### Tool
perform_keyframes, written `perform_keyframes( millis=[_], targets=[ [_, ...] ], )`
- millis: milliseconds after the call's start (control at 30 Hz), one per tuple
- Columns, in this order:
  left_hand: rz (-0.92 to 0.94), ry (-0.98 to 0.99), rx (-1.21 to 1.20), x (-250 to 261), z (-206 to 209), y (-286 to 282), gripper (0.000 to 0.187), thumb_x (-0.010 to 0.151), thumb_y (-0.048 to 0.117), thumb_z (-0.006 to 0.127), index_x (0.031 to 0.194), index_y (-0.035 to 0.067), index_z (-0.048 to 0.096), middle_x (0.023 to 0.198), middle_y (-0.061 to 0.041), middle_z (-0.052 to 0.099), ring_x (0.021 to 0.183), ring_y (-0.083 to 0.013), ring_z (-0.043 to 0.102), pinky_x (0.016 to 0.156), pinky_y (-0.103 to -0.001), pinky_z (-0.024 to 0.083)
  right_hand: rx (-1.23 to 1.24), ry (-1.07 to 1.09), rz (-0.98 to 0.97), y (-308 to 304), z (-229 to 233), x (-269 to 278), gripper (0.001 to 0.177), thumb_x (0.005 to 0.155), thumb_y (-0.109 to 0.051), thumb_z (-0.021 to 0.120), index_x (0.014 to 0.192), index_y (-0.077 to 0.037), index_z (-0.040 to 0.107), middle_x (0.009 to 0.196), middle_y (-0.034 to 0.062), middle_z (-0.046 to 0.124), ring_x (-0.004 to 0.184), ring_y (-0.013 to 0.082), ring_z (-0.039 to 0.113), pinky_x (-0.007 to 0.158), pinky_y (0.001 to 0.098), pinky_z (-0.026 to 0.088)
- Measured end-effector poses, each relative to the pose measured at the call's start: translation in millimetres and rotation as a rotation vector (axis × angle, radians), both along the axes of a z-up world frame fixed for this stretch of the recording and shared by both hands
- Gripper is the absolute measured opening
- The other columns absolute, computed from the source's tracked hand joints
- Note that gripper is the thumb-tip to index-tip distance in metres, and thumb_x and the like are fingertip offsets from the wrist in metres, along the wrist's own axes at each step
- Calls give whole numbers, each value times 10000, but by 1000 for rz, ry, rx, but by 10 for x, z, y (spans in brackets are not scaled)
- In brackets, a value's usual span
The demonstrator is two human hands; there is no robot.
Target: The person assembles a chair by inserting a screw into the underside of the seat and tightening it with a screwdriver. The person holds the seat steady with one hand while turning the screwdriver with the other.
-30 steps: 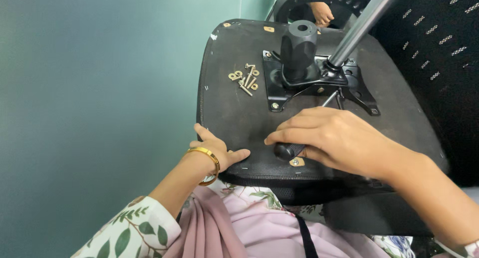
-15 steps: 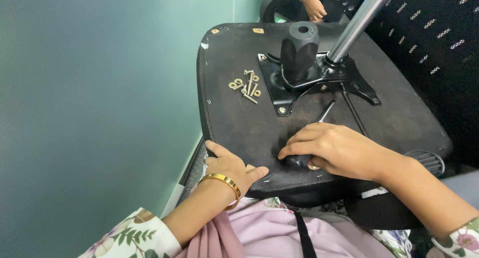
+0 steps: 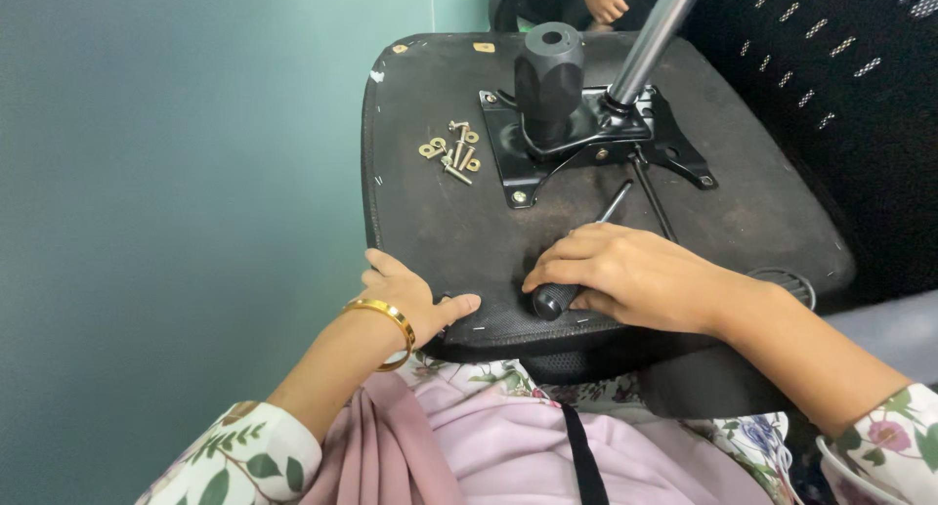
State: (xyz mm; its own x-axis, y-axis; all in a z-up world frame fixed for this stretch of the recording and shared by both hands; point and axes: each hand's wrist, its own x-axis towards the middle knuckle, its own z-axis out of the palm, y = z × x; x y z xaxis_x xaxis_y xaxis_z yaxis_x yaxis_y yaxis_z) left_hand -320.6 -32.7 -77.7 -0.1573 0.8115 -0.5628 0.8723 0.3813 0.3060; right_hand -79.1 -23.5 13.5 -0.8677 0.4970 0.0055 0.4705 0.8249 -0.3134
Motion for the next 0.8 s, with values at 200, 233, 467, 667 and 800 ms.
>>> perform_keyframes(
  millis=[200, 233, 467, 667, 800],
  targets=[
    [-87, 28, -115, -92, -81, 119, 1485, 773, 837, 613, 1510, -163, -201, 1595, -417, 149, 1460, -549, 311, 1169, -572, 349, 58, 237, -226, -11, 241, 267, 461, 830, -79, 741, 1271, -94, 608, 1198, 68, 676, 1127, 254, 655, 930, 385, 516],
    [-99, 51, -116, -109, -85, 118, 1493, 765, 848, 609, 1514, -165, -192, 1590, -421, 167, 1467, -550, 301, 1177, -578, 335, 87, 332, -244, -2, 266, 359, 447, 856, -71, 746, 1276, -68, 593, 1222, 86, 670, 1129, 250, 668, 934, 382, 521],
    [-30, 128, -125, -108, -19, 87, 1503, 693, 856, 645, 1566, -107, -110, 1594, -365, 240, 1503, -505, 282, 1210, -585, 302, 198, 1042, -274, 136, 83, 1347, 431, 1162, 18, 624, 1478, -94, 353, 1321, 55, 546, 1214, 133, 598, 1111, 270, 511],
    [26, 260, 109, 32, 79, 169, 1277, 710, 768, 722, 1592, 46, 145, 1557, -269, 240, 1434, -472, 316, 1135, -574, 361, 317, 1053, -401, 339, -105, 2093, 477, 1140, -40, 571, 1543, -122, 330, 1287, 66, 529, 1062, 123, 567, 951, 254, 484],
    [-9, 291, 614, 365, 13, 633, 851, 854, 483, 708, 1545, 154, 336, 1467, -167, 359, 1343, -389, 407, 1075, -538, 379, 619, 632, -446, 274, -48, 2103, 458, 1121, -49, 670, 1470, -73, 375, 1195, 157, 569, 1117, 236, 635, 988, 364, 549]
  ],
)
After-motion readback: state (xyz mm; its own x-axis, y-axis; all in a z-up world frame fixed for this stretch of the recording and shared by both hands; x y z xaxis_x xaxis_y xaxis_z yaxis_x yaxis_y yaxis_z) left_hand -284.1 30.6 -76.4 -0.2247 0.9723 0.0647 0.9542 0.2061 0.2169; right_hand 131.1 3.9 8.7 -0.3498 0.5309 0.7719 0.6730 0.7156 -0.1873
